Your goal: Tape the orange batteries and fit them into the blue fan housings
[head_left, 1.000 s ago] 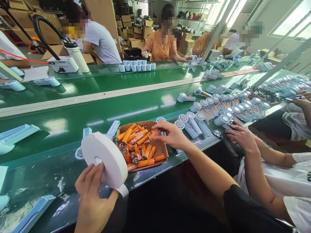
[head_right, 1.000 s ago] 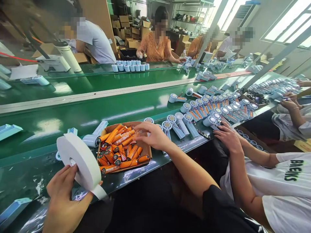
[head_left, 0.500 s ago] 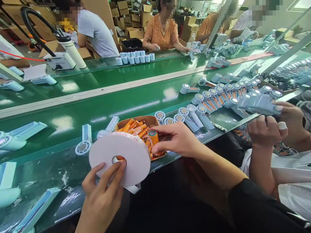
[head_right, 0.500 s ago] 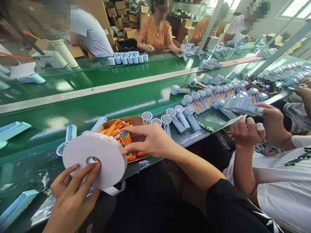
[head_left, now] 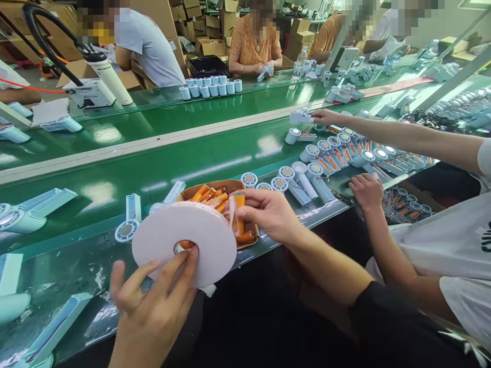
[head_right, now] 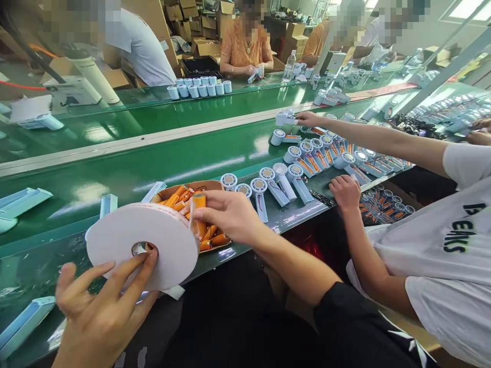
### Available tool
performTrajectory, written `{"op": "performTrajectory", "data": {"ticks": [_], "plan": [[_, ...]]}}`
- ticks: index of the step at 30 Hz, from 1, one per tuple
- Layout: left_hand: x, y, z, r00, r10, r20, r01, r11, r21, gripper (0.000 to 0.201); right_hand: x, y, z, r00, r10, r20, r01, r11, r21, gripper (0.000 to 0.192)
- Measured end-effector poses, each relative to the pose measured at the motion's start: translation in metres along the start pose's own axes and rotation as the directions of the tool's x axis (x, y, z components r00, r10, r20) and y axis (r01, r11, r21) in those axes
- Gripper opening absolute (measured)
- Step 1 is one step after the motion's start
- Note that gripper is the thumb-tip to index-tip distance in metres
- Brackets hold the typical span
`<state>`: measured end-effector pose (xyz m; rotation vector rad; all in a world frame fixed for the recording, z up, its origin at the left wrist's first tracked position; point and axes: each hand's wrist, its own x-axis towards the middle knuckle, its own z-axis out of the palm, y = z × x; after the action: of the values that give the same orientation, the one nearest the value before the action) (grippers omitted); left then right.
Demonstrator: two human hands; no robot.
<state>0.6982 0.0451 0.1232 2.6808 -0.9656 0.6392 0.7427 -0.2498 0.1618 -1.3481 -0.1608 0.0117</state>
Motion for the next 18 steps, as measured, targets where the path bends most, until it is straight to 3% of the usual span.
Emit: {"op": "performTrajectory", "data": {"ticks": [3,5,7,9,11,12,14,16,18], "plan": [[-0.002,0.032,0.008,0.99,0.037,-0.134,-0.029,0.998,0.063,0.079,-0.015,0.03,0.018,0.927,0.006,-0.375,0.122,0.941,0.316,0.057],[-0.01,0.053,0.015,0.986,0.063,-0.156,-0.068,0.997,-0.028,0.073,-0.02,0.034,0.011,0.889,0.029,-0.456,0.146,0.928,0.343,0.052],[-0.018,0.069,0.021,0.984,0.12,-0.131,-0.14,0.978,-0.157,0.055,-0.016,0.024,-0.013,0.861,-0.038,-0.506,0.21,0.934,0.288,0.045],[-0.017,0.072,0.023,0.973,0.218,-0.081,-0.232,0.937,-0.26,0.044,-0.004,0.011,-0.044,0.761,-0.185,-0.622,0.381,0.903,0.198,0.042],[0.002,0.059,0.021,0.967,0.256,0.007,-0.245,0.931,-0.271,0.056,0.01,0.002,-0.068,0.666,-0.271,-0.695,0.482,0.867,0.123,0.042],[0.018,0.047,0.019,0.968,0.242,0.066,-0.218,0.942,-0.254,0.067,0.015,0.0,-0.074,0.673,-0.274,-0.687,0.471,0.875,0.112,0.042],[0.056,0.012,0.015,0.951,0.214,0.224,-0.152,0.952,-0.265,0.082,0.017,0.002,-0.076,0.774,-0.215,-0.595,0.354,0.927,0.126,0.047],[0.092,-0.031,0.014,0.897,0.237,0.372,-0.061,0.903,-0.426,0.078,0.011,0.005,-0.074,0.868,-0.121,-0.482,0.215,0.966,0.143,0.052],[0.117,-0.073,0.019,0.914,0.028,0.404,0.175,0.873,-0.456,0.071,-0.001,0.007,-0.076,0.912,-0.039,-0.409,0.113,0.981,0.158,0.053]]}}
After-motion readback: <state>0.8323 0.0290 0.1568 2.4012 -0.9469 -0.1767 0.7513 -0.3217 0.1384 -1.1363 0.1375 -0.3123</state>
